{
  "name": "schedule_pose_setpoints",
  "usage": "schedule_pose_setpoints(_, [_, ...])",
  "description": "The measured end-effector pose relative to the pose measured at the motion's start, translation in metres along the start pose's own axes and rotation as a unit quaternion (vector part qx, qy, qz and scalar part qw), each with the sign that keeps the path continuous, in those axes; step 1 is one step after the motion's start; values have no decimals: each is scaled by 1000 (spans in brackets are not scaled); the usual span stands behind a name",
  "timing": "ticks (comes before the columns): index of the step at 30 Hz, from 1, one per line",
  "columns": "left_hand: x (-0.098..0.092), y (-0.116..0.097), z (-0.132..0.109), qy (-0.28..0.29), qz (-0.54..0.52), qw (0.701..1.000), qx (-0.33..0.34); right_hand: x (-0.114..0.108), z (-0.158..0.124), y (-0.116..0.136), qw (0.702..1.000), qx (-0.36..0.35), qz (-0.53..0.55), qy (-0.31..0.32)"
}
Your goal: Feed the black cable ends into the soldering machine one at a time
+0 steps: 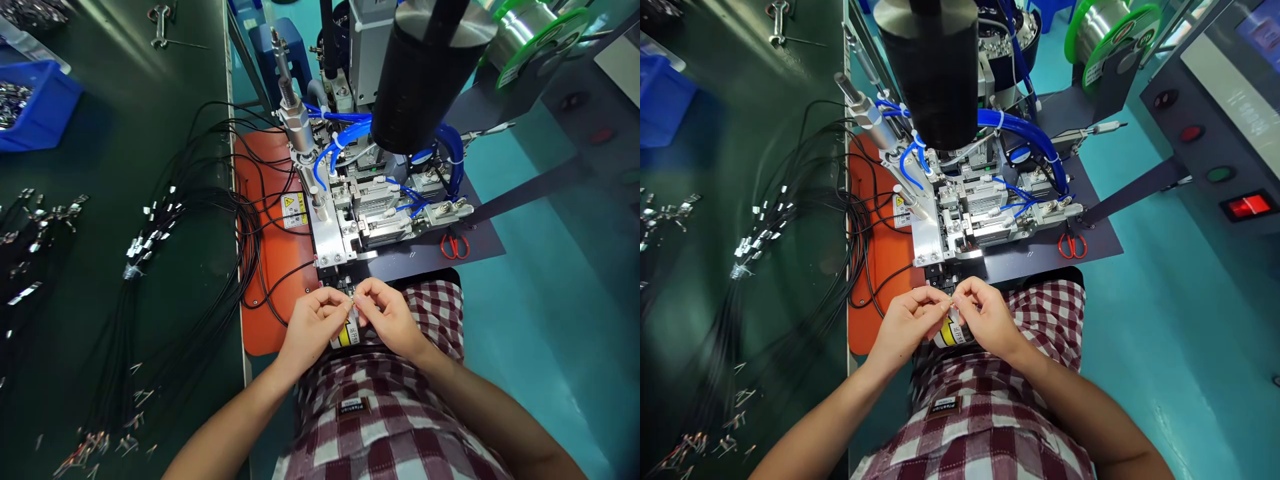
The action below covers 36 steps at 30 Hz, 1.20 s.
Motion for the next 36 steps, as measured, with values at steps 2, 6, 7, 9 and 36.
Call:
schedule_pose_setpoints(2, [-3, -1, -1, -16, 65, 997, 36, -1, 2, -1, 1000, -1, 12, -7])
schedule_pose_setpoints(6, [-11, -3, -1, -86, 243, 953, 158, -7, 11, -5, 999, -4, 22, -23])
schedule_pose_setpoints(7, [-13, -2, -1, -95, 276, 938, 186, -8, 14, -6, 999, -5, 26, -26])
schedule_pose_setpoints(9, [-16, 0, 2, -105, 322, 911, 236, -9, 20, -10, 999, -7, 35, -31])
schedule_pose_setpoints(36, [-24, 25, 23, -144, 463, 802, 349, -7, 37, -30, 997, -24, 1, -75])
Point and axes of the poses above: each hand's wrist, its own z-axis towards the middle knuckle, its own x-axis out of the palm, y = z × x, the point moved 1 cm from there along z, towards the middle knuckle, and after that the axes turned 10 degrees about z, right-handed, at the moved point
